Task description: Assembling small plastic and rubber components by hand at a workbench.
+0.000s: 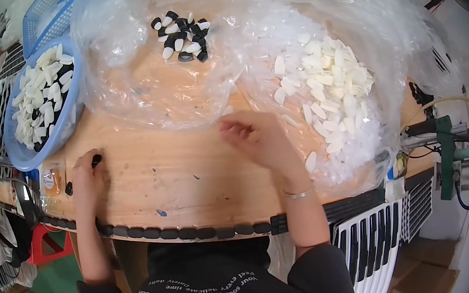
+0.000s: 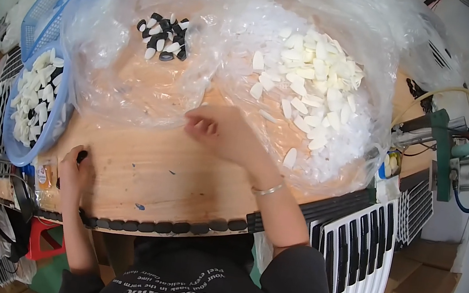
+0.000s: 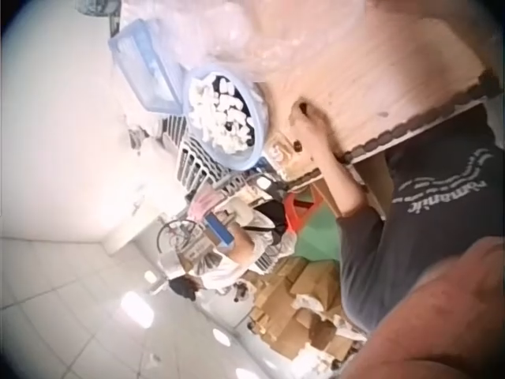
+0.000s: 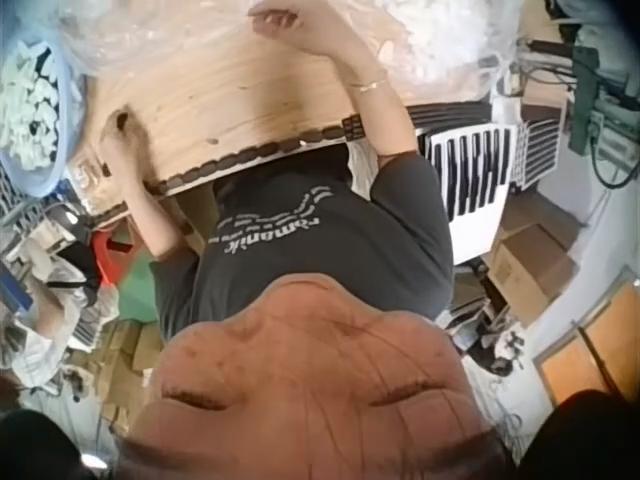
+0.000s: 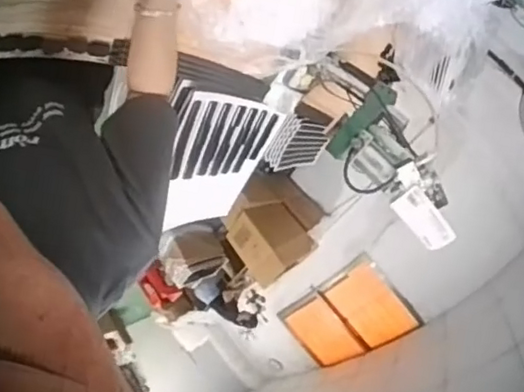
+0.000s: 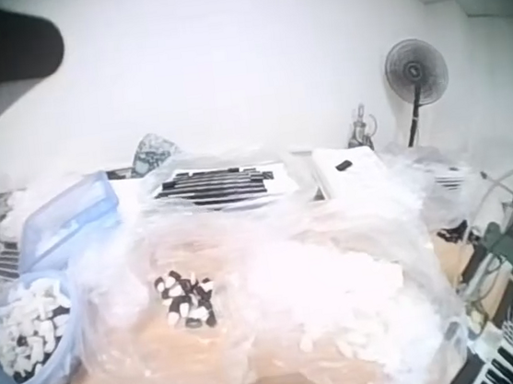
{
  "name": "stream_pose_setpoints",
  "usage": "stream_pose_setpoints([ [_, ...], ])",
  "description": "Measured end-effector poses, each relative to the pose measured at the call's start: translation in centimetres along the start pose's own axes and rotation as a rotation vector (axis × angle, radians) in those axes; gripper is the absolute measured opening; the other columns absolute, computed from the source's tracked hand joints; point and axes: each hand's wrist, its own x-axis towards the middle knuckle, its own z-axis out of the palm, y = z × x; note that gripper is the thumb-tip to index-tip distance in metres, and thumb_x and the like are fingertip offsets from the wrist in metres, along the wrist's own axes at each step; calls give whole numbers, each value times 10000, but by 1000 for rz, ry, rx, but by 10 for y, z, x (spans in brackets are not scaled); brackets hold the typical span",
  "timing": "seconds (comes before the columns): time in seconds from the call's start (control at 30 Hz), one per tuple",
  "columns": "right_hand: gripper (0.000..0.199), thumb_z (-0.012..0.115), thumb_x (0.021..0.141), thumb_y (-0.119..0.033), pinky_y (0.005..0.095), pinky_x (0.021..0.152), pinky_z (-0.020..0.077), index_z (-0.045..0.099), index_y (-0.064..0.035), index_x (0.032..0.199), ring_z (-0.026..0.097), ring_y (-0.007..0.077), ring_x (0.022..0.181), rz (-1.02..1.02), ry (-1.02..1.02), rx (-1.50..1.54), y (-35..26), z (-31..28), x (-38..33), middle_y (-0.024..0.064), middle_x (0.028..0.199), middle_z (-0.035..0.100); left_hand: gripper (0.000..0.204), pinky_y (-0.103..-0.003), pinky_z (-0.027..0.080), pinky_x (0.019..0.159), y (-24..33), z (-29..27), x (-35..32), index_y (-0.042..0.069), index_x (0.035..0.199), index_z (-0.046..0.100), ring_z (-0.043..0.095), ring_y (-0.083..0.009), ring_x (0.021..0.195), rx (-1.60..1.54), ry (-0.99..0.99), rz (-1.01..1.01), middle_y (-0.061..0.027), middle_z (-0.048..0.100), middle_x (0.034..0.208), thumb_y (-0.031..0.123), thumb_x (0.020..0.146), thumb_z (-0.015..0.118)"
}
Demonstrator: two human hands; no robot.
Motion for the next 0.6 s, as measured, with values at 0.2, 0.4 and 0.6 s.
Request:
stream_pose_setpoints([
  [0.2, 175, 654, 812, -76, 277, 651, 497, 681, 6, 965, 636, 178, 693, 165, 271, -496, 29, -70, 31, 135, 819, 684, 279, -267, 474, 696, 100, -5, 34, -13, 1044, 605, 596, -209, 797, -552, -110, 308, -121, 601, 981, -107, 782, 580],
  [0.4, 151, 623, 764, -25, 384, 762, 513, 685, -7, 899, 645, 319, 835, -78, 348, -670, 78, -72, 100, 171, 894, 670, 350, -266, 473, 703, 158, 52, 45, 15, 1115, 592, 610, -227, 794, -755, -153, 468, -115, 624, 931, -76, 779, 625],
  [0.6, 134, 618, 779, -38, 407, 827, 507, 691, -68, 886, 606, 309, 959, 34, 142, -806, 89, -73, 113, 120, 998, 634, 342, -227, 462, 723, 140, 80, 34, -5, 1140, 570, 575, -109, 785, -878, -307, 344, -74, 632, 903, -82, 810, 616],
])
